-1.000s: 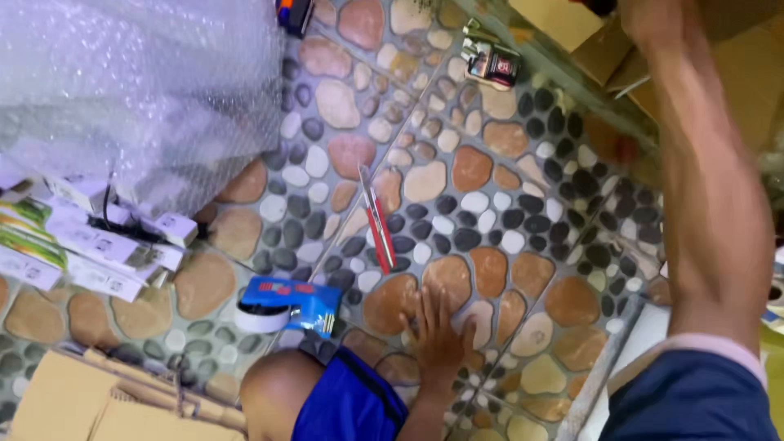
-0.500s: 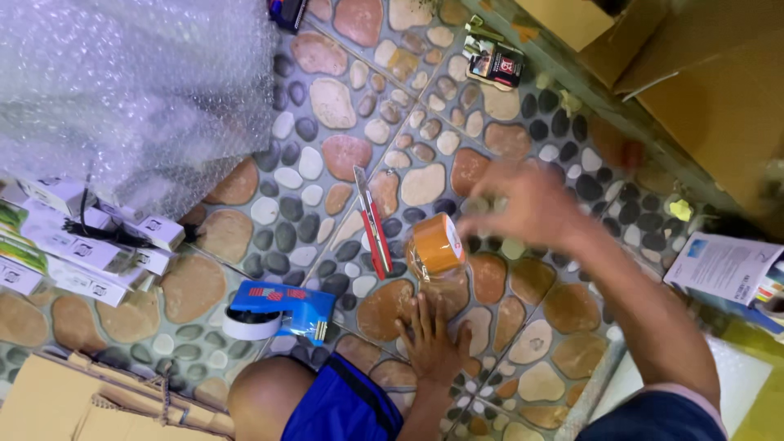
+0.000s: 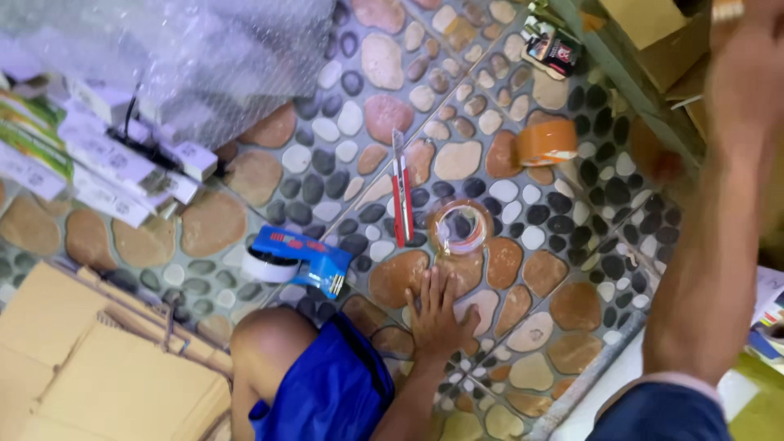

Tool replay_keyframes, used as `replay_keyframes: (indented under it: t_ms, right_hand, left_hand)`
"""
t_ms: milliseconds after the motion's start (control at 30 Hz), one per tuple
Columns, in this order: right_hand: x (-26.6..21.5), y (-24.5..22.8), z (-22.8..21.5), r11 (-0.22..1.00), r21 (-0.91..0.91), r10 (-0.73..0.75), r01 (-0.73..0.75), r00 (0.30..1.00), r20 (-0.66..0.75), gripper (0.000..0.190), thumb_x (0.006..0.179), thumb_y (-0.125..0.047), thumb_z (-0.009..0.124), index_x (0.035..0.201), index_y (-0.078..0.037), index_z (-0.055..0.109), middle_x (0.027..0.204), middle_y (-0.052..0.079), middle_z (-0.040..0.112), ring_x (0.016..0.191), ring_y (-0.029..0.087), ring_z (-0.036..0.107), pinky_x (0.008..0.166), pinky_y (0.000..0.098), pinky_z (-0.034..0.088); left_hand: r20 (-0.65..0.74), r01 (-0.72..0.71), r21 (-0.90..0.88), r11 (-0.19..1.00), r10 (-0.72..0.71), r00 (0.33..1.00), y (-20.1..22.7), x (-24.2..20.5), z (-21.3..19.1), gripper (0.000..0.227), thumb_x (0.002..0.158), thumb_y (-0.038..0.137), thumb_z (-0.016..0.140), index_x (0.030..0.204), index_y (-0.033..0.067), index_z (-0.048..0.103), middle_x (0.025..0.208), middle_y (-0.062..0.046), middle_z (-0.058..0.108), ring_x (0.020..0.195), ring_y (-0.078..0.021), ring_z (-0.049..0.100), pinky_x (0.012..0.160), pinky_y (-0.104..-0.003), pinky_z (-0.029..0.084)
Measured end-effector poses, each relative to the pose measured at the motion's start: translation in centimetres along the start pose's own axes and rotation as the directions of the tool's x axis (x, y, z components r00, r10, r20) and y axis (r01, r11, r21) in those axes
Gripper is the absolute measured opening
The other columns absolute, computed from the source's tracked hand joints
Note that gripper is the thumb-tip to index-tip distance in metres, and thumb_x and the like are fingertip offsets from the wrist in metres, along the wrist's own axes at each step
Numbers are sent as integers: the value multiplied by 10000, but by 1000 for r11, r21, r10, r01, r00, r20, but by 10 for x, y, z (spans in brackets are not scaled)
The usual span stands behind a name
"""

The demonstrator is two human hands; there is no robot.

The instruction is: The person sits on the floor and packs several cylindrical items wrapped in plastic into small cardboard boxes. They use a roll of brown packing tape to seal the boxes shut, repeating the process for multiple items.

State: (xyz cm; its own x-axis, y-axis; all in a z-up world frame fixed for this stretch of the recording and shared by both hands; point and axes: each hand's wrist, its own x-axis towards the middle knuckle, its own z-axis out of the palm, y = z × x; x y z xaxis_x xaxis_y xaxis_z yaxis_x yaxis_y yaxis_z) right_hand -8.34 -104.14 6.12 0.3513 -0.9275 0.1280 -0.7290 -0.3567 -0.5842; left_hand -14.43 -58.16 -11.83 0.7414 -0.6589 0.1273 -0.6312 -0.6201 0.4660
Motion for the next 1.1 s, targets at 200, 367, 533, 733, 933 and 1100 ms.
replay_keyframes:
  t_ms: [200,367,533,733,933,1100]
  right_hand:
    - [-292,-7,-11,992,-11,-123,123,992,-21,365,1235,-218,636,909,-58,605,827,58,557,754,192,449,669,381,340]
    - [-443,47,79,963,-146,-183,225,949,256,271,1038,-336,752,929,-89,722,810,166,693,847,402,698,801,464,491]
    - [-448,22,74,910,-208,-231,358,856,463,230,953,-406,785,984,-180,815,864,99,779,892,398,742,895,538,476]
    - [-217,131,22,894,-320,-410,314,861,-302,686,873,-192,963,1442,-79,596,1435,230,506,1258,501,575,1042,586,471]
    - [-59,145,103,724,-503,-507,472,859,74,1079,765,-299,1124,1588,-44,475,1337,393,516,1157,614,571,945,632,532]
    - [-80,-59,313,639,-100,-709,762,635,307,1032,774,-273,1075,1580,-21,481,1319,376,534,1128,575,579,932,597,530]
  left_hand:
    - [310,51,-206,977,16,951,-16,-11,0,1004,749,561,731,1625,189,413,1749,-120,267,1622,-295,226,1255,-639,186]
    - [3,-96,-482,871,111,994,-102,11,-152,630,830,326,760,1417,138,632,1419,-171,620,1349,-337,593,1140,-565,392]
    - [-126,-85,-90,992,73,989,-286,-83,-306,386,854,338,784,1179,132,756,1122,-105,761,1079,-347,721,980,-522,500]
    - [11,253,227,940,-262,965,-404,-242,-355,669,834,480,826,1413,156,738,1142,-74,762,1049,-282,762,944,-423,571]
    - [115,502,353,790,-569,814,-398,-313,-337,903,696,579,796,1510,228,620,1195,-104,740,1180,-348,732,1057,-529,561]
    - [128,481,290,827,-532,837,-402,-292,-328,399,923,393,711,1261,181,699,1039,-85,733,1078,-346,731,973,-490,559]
